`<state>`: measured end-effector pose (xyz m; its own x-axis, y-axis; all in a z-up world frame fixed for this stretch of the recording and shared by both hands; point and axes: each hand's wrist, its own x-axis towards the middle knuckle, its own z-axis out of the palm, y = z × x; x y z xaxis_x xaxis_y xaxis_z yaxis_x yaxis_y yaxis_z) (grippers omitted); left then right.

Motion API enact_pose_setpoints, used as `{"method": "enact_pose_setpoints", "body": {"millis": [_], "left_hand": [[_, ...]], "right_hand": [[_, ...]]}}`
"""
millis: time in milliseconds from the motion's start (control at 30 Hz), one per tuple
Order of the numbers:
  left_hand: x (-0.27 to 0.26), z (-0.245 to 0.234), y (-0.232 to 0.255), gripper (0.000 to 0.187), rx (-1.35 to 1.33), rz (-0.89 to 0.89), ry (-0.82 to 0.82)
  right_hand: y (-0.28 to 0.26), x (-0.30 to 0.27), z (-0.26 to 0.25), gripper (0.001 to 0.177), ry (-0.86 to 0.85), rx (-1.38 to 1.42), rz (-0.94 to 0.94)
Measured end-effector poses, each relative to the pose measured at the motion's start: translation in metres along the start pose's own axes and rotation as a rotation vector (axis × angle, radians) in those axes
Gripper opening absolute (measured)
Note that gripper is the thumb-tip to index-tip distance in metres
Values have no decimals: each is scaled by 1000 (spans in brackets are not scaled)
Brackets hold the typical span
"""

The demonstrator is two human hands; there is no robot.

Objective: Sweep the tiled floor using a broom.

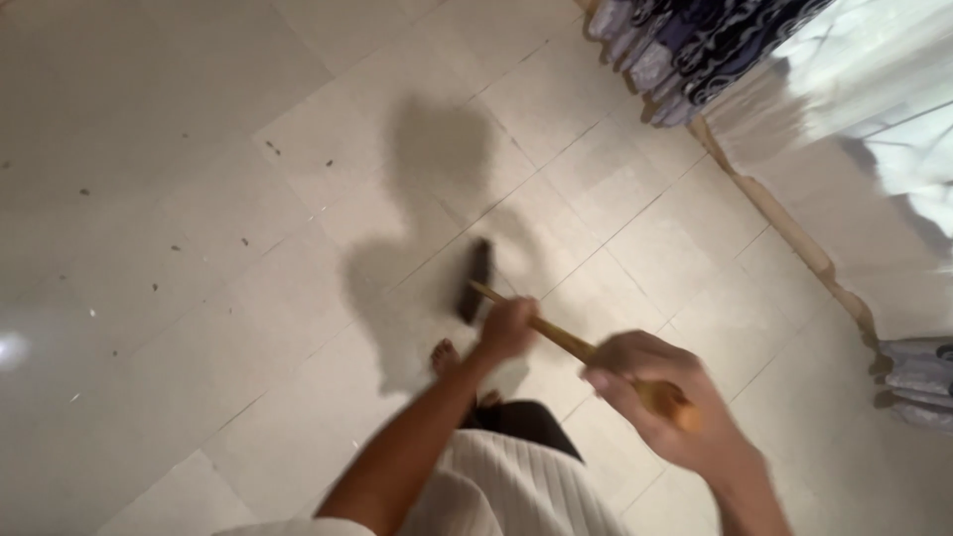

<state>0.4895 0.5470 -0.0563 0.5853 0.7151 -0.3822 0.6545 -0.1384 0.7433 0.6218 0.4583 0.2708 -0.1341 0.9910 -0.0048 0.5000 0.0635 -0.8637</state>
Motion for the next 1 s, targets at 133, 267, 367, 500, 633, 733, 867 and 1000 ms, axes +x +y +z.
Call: {"method": "enact_pose_setpoints", "body": {"millis": [133,267,367,500,633,733,867,1000], "left_hand": [[-10,-87,-46,15,74,-151,208],[-4,-101,-107,13,391,-113,507],[-2,-130,-58,12,342,-199,298],[20,-115,50,22,241,-58,298],[54,-76,182,22,205,205,205],[65,-60,270,19,146,209,-162],[123,23,273,17,-84,267,-147],[164,71,211,27,36,226,-101]], "right_hand": [[40,36,41,18,-12,313,57],[37,47,42,24,-60,238,156],[69,41,18,32,-70,324,175],[95,15,-89,27,153,242,-111],[104,20,-153,18,161,78,-313],[104,23,-187,12,104,-177,-329],[109,34,-231,10,12,-502,-355],[84,63,-222,15,-97,-692,-421]]}}
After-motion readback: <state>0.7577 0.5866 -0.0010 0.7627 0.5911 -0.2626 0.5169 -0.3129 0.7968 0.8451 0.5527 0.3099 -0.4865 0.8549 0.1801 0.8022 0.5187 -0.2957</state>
